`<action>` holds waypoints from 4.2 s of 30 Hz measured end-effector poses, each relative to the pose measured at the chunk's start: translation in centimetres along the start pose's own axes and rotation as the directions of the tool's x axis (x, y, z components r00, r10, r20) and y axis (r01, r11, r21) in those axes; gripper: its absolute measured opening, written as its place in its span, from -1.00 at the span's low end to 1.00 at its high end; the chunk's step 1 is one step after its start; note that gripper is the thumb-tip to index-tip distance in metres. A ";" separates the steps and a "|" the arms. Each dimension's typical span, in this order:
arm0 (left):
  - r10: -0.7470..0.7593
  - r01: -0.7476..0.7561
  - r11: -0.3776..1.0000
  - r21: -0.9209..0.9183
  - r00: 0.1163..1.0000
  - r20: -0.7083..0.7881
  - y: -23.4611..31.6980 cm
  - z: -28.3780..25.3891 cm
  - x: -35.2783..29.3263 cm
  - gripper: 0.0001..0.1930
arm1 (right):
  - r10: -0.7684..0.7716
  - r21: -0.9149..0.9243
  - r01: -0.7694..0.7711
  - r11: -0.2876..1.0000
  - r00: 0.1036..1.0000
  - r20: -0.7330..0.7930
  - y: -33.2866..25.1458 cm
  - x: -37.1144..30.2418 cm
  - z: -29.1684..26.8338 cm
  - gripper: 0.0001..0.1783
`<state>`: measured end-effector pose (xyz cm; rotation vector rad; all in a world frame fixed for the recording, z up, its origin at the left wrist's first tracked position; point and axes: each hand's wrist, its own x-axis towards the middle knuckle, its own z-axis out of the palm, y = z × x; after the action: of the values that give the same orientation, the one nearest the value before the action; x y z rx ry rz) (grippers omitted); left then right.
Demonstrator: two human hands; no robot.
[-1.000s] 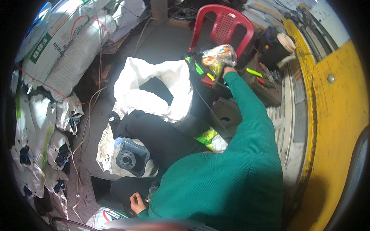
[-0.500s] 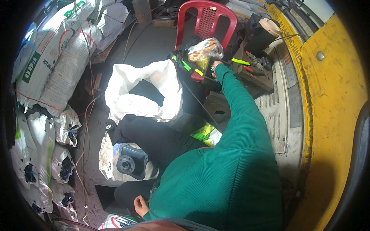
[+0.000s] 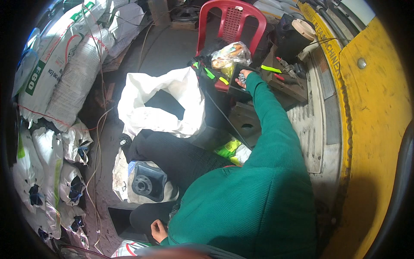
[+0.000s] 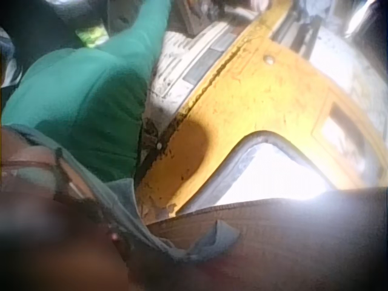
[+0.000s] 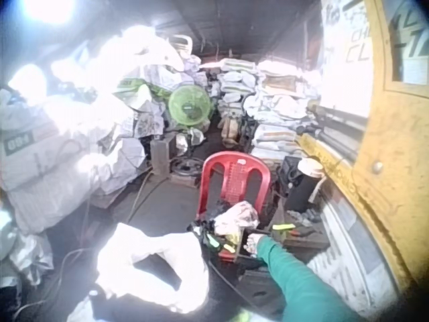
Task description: The person sits on the floor and uses a cordless impact driver to fasten screws into a dark mechanical housing resting on their lap. They repeatedly pick up screws, align them in the housing, and drive them in with the tool.
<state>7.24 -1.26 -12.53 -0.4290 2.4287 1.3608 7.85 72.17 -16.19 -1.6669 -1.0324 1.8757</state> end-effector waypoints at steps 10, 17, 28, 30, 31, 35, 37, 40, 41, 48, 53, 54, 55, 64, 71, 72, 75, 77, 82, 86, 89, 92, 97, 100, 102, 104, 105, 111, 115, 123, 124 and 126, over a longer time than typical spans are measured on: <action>0.105 -0.093 0.984 0.150 0.992 -0.070 -0.8 0.6 0.1 -0.80 | 0.013 -0.242 0.105 0.964 0.898 0.439 0.4 8.5 -4.4 -0.68; 0.030 0.019 0.953 0.304 0.988 -0.155 -0.3 0.4 -1.4 -0.77 | 0.191 -0.538 0.107 0.836 0.862 0.469 -1.6 15.7 -6.7 -0.66; 0.059 -0.006 0.957 0.290 0.983 -0.174 -0.4 -0.1 -1.8 -0.77 | -0.100 -0.383 0.277 0.881 0.901 0.421 -5.2 8.8 -0.2 -0.70; 0.066 -0.020 0.963 0.269 0.984 -0.164 -0.5 -0.2 -1.8 -0.77 | -0.171 -0.303 0.337 0.891 0.869 0.464 -7.0 8.2 0.7 -0.70; 0.053 -0.009 0.965 0.261 0.986 -0.160 -0.4 -0.2 -1.8 -0.78 | -0.204 -0.256 0.367 0.895 0.844 0.496 -8.0 7.8 1.0 -0.70; 0.060 -0.012 0.958 0.286 0.986 -0.159 -0.1 -0.3 -2.0 -0.75 | -0.342 0.079 0.412 0.908 0.618 0.708 -11.5 5.3 4.1 -0.70; 0.019 0.012 0.956 0.293 0.994 -0.103 0.1 -0.4 -2.1 -0.72 | -0.368 0.279 0.264 0.923 0.397 0.841 -12.1 2.0 7.4 -0.70; 0.054 -0.045 0.968 0.248 0.998 -0.031 0.6 -0.7 -2.5 -0.68 | -0.317 0.347 -0.105 0.932 0.232 0.920 -9.5 -6.4 15.9 -0.74; 0.079 -0.077 0.965 0.251 0.997 0.003 0.7 -0.7 -2.8 -0.66 | -0.257 0.289 -0.166 0.943 0.193 0.947 -7.3 -9.8 19.5 -0.78; 0.067 -0.063 0.952 0.301 0.998 -0.004 1.3 -2.3 -7.5 -0.63 | 0.185 -0.317 -0.503 0.804 -0.296 0.937 17.6 -31.6 33.1 -0.56; 0.171 -0.156 0.985 0.078 0.945 -0.277 4.1 -3.7 -10.2 -0.68 | 0.545 -0.666 -0.449 0.596 -0.382 0.746 27.4 -39.8 30.8 -0.68; 0.176 -0.194 0.981 -0.018 0.922 -0.346 5.1 -3.6 -9.9 -0.70 | 0.601 -0.699 -0.445 0.560 -0.362 0.713 28.5 -40.8 29.6 -0.68; 0.179 -0.247 0.963 -0.110 0.887 -0.426 6.1 -3.4 -9.4 -0.72 | 0.613 -0.744 -0.489 0.456 -0.433 0.660 29.6 -41.6 28.6 -0.68; 0.260 -0.280 0.960 -0.025 0.916 -0.307 7.8 -2.4 -6.5 -0.76 | 0.513 -0.706 -0.604 0.371 -0.500 0.698 30.4 -38.8 26.3 -0.60; 0.078 -0.211 0.802 0.559 0.965 0.252 4.9 -3.2 -8.2 -0.42 | 0.634 -0.638 -0.543 0.546 -0.231 0.738 30.4 -37.4 25.7 -0.61; -0.057 -0.151 0.778 0.609 0.950 0.308 4.4 -2.9 -8.6 -0.34 | 0.644 -0.634 -0.541 0.553 -0.204 0.737 30.6 -37.0 25.8 -0.62; 0.164 -0.213 0.769 0.602 0.977 0.136 3.0 1.1 -8.3 -0.33 | 0.649 -0.623 -0.529 0.576 -0.167 0.742 31.3 -36.0 26.0 -0.62; 0.176 -0.172 0.773 0.610 0.983 0.055 2.4 2.9 -7.1 -0.36 | 0.692 -0.650 -0.497 0.575 -0.128 0.710 31.8 -35.6 25.9 -0.61; 0.231 -0.272 0.886 0.375 0.961 0.151 3.9 0.8 -5.1 -0.40 | 0.727 -0.680 -0.409 0.608 -0.055 0.684 32.0 -34.2 25.1 -0.57; 0.494 -0.477 0.787 0.391 0.867 0.062 6.4 -4.2 -5.9 -0.42 | 0.714 -0.660 -0.436 0.611 -0.056 0.698 31.3 -33.7 24.7 -0.57; 0.136 -0.141 0.977 -0.159 0.990 -0.040 7.8 -4.6 -6.3 -0.25 | 0.733 -0.646 -0.501 0.576 -0.035 0.680 31.2 -34.7 24.9 -0.57; 0.165 -0.152 0.966 0.207 0.985 -0.043 9.1 -4.0 -5.5 -0.16 | 0.741 -0.636 -0.551 0.540 -0.046 0.670 31.1 -35.9 25.1 -0.56; 0.360 -0.354 0.838 0.415 0.930 0.066 10.1 -2.2 -4.4 -0.37 | 0.730 -0.598 -0.589 0.543 -0.022 0.684 30.9 -36.6 25.5 -0.53; 0.459 -0.440 0.663 0.605 0.878 0.136 9.7 -1.9 -3.9 -0.40 | 0.736 -0.595 -0.604 0.530 -0.019 0.676 31.1 -36.8 25.4 -0.52; 0.478 -0.456 0.667 0.589 0.868 0.131 9.4 -2.0 -3.8 -0.46 | 0.758 -0.605 -0.602 0.521 0.000 0.652 31.2 -36.9 25.2 -0.51; 0.473 -0.445 0.692 0.569 0.874 0.109 9.3 -2.2 -3.8 -0.48 | 0.756 -0.600 -0.603 0.526 0.008 0.655 31.4 -37.1 25.0 -0.51; 0.465 -0.442 0.693 0.570 0.878 0.116 9.2 -2.2 -3.7 -0.47 | 0.762 -0.602 -0.599 0.528 0.022 0.647 31.5 -37.1 25.1 -0.50; 0.460 -0.432 0.693 0.577 0.881 0.107 9.5 -1.9 -3.7 -0.43 | 0.763 -0.589 -0.600 0.541 0.056 0.644 31.6 -37.8 25.0 -0.51; 0.385 -0.356 0.782 0.512 0.922 0.053 9.7 -1.8 -3.7 -0.43 | 0.771 -0.595 -0.587 0.549 0.081 0.632 31.4 -37.8 24.9 -0.49; 0.451 -0.390 0.712 0.584 0.891 0.045 10.3 -1.8 -3.7 -0.47 | 0.765 -0.584 -0.547 0.599 0.177 0.619 31.6 -37.7 24.7 -0.53; 0.443 -0.387 0.708 0.591 0.895 0.056 10.3 -1.8 -3.6 -0.47 | 0.765 -0.590 -0.534 0.606 0.188 0.615 31.7 -37.7 24.7 -0.53; 0.431 -0.381 0.709 0.593 0.900 0.064 10.4 -1.7 -3.7 -0.48 | 0.763 -0.602 -0.502 0.621 0.211 0.611 31.6 -37.7 24.7 -0.54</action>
<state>6.07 2.85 -2.26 0.2416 2.9522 0.6209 -3.89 18.42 -15.47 -1.3627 -0.9727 3.5336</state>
